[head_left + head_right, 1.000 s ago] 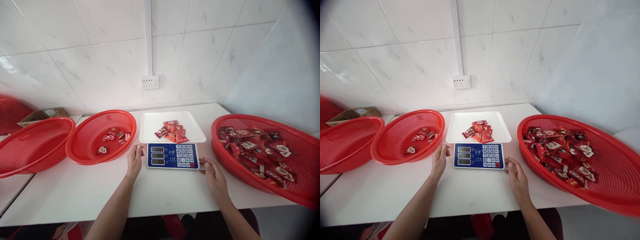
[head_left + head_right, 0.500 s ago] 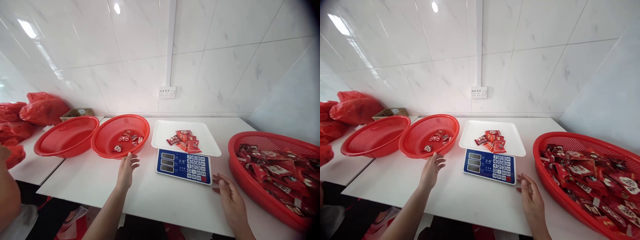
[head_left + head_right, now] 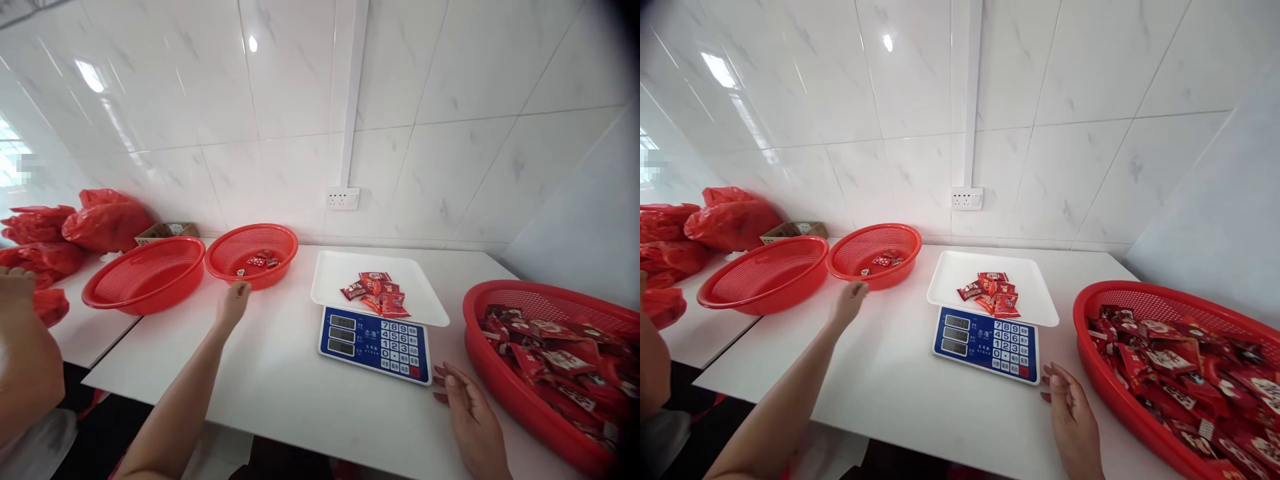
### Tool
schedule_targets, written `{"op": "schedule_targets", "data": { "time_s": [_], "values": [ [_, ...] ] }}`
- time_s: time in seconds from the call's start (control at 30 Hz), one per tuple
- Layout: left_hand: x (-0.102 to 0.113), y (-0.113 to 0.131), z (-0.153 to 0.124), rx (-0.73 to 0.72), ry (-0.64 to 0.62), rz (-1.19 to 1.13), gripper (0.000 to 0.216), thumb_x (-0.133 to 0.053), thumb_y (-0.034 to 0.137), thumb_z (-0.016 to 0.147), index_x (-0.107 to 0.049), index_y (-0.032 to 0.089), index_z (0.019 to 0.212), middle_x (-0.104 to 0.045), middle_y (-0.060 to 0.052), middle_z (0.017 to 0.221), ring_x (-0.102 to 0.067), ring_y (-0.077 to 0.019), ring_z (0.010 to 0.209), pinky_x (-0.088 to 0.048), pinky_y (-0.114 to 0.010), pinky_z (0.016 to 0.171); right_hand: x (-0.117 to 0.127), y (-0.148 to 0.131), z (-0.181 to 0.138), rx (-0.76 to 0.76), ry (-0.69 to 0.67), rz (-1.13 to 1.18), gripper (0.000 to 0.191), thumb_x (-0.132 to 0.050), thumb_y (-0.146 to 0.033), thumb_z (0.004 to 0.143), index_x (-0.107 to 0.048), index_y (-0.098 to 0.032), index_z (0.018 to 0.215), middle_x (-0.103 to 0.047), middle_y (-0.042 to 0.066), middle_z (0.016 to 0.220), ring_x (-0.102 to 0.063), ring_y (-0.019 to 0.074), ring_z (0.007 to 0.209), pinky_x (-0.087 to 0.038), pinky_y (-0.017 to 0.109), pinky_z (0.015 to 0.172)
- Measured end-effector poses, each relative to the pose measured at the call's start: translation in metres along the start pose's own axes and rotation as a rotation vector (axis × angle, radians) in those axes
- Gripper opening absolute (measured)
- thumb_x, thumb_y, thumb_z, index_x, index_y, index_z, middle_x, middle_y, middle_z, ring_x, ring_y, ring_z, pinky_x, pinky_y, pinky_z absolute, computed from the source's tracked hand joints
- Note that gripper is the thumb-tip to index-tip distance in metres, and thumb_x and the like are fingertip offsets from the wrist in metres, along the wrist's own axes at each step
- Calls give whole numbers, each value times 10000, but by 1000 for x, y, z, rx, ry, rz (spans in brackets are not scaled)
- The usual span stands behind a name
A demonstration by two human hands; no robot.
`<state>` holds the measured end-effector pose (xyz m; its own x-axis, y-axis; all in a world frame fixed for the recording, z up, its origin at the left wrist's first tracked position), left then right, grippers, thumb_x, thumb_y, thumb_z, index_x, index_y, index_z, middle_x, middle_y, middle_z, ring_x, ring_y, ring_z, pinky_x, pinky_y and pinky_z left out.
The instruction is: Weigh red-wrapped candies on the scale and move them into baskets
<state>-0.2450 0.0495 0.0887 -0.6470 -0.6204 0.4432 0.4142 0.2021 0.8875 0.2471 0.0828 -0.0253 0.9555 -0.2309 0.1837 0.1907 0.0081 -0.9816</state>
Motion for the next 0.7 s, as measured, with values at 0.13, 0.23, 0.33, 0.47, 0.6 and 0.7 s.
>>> {"op": "schedule_targets", "data": {
  "time_s": [0.13, 0.23, 0.33, 0.47, 0.6, 0.7],
  "values": [
    [84, 7, 17, -155, 391, 603, 471, -425, 404, 876, -437, 170, 1284, -370, -156, 1438, -223, -352, 1377, -307, -514, 1052, -1, 0, 1, 5, -12, -3, 598, -516, -665, 755, -566, -179, 1100, -622, 118, 1144, -613, 258, 1000, -559, 342, 713],
    [130, -10, 34, 18, 402, 861, 611, -429, 454, 871, -355, 96, 1361, -419, -232, 1384, -193, -445, 1367, -313, -636, 975, -1, -1, 2, 13, -17, 1, 589, -519, -655, 758, -568, -180, 1102, -625, 120, 1137, -614, 260, 997, -559, 343, 702],
    [145, -27, 41, 165, 257, 972, 666, -447, 497, 852, -361, 86, 1369, -539, -261, 1254, -413, -472, 1237, -355, -648, 909, -1, 1, 3, 22, -18, -2, 583, -517, -654, 762, -572, -181, 1096, -631, 119, 1121, -619, 256, 979, -557, 340, 687],
    [129, -24, 40, 177, 36, 1109, 724, -496, 474, 824, -296, 103, 1413, -631, -227, 1116, -587, -426, 1039, -439, -563, 815, -2, 3, 4, 25, -22, -6, 584, -506, -650, 771, -567, -182, 1115, -629, 116, 1131, -616, 250, 979, -554, 330, 681],
    [93, -4, 46, 62, -175, 1068, 610, -475, 347, 797, -424, 103, 1354, -688, -184, 847, -653, -356, 817, -466, -470, 724, -3, 2, 4, 27, -28, -25, 586, -499, -646, 776, -563, -181, 1128, -614, 113, 1165, -614, 232, 954, -551, 313, 676],
    [67, 8, 55, -19, -282, 1040, 539, -460, 295, 757, -532, 156, 1273, -682, -124, 741, -648, -282, 692, -474, -393, 676, -1, 0, 3, 26, -18, -24, 598, -499, -648, 771, -562, -177, 1134, -611, 114, 1166, -615, 226, 927, -549, 313, 666]
  ]
}}
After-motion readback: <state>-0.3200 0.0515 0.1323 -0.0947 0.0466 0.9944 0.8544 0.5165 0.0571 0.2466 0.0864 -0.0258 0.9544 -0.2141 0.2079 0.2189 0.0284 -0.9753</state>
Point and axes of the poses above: each hand's wrist, its own z-axis towards the middle knuckle, its own x-axis out of the back of the hand, y = z × x, the point moved 6 cm from there along z, towards the middle knuckle
